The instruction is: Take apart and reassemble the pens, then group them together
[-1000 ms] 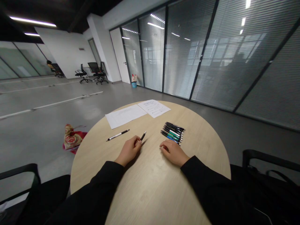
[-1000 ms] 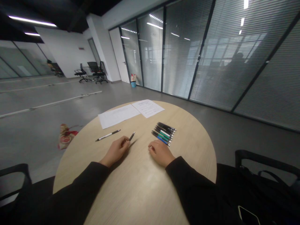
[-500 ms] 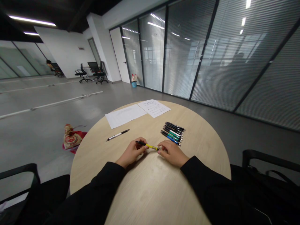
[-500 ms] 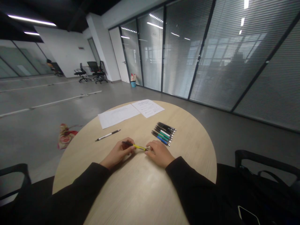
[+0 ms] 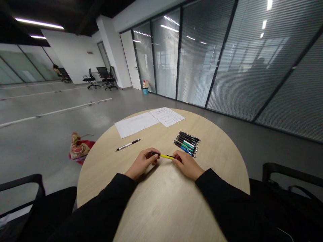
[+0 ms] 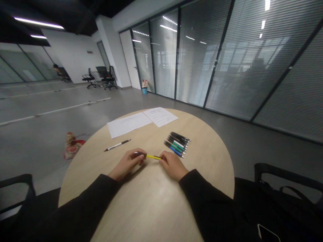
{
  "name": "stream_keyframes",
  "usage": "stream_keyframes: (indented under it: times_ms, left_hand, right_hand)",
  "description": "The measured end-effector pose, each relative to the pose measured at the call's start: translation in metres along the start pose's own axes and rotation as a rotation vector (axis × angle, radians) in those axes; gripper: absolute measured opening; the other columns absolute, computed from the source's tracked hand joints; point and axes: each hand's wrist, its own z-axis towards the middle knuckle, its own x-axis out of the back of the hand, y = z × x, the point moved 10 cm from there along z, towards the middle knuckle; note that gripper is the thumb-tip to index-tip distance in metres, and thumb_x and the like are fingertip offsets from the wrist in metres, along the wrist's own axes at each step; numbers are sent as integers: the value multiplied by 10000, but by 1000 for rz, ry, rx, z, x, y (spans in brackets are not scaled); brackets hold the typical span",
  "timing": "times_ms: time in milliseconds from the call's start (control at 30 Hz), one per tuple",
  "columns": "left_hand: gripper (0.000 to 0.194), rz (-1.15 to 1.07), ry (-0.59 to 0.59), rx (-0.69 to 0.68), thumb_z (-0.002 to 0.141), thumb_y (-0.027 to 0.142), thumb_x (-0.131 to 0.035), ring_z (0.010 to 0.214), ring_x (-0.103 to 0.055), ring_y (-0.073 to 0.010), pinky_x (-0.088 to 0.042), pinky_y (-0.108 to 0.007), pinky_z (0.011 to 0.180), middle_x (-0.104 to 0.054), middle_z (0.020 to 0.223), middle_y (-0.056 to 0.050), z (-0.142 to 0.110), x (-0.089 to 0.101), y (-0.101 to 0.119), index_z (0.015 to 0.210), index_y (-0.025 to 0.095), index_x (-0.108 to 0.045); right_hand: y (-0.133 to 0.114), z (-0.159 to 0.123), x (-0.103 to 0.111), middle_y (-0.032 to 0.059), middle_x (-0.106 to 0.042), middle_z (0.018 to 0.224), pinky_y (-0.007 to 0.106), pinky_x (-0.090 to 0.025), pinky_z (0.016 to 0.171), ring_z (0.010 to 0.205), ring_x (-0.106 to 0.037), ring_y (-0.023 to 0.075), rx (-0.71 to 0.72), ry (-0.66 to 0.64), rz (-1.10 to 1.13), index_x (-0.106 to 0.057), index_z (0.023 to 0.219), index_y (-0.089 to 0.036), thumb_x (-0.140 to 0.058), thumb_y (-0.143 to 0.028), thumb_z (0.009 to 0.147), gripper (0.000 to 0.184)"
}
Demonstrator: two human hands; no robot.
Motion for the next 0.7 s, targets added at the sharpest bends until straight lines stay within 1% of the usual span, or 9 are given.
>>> stream_keyframes:
  times_ms: [167,333,533,700]
  left_hand:
    - [296,-27,33,11,791,386,-737,638,-566,-123,-465,-260,618,-664,772,-29,3,6,-7,948,140,-689]
    - [295,-33,81,32,790,387,-725,634,-569,-124,-453,-264,618,-661,751,-25,6,13,-17,932,136,-660]
    - [329,-41,115,50,752,408,-744,630,-579,-130,-452,-267,612,-668,748,-34,9,18,-24,905,138,-635]
    - [342,-9,125,75,735,401,-753,630,-601,-140,-457,-269,613,-689,763,-46,8,20,-27,915,137,-632]
  right_hand:
    - [12,1,5,-16,-624,769,250,-387,631,694,-555,144,-68,54,93,-607,949,-199,-588,-158,891,73]
    - [16,2,10,-27,-584,718,248,-363,598,645,-517,140,-84,89,141,-619,945,-198,-573,-174,885,80]
    - [21,2,18,-16,-599,743,260,-385,619,658,-526,147,-116,158,171,-630,953,-195,-567,-205,884,94]
    - [26,3,18,-11,-605,749,264,-385,627,671,-535,150,-139,166,163,-656,978,-188,-558,-217,889,135]
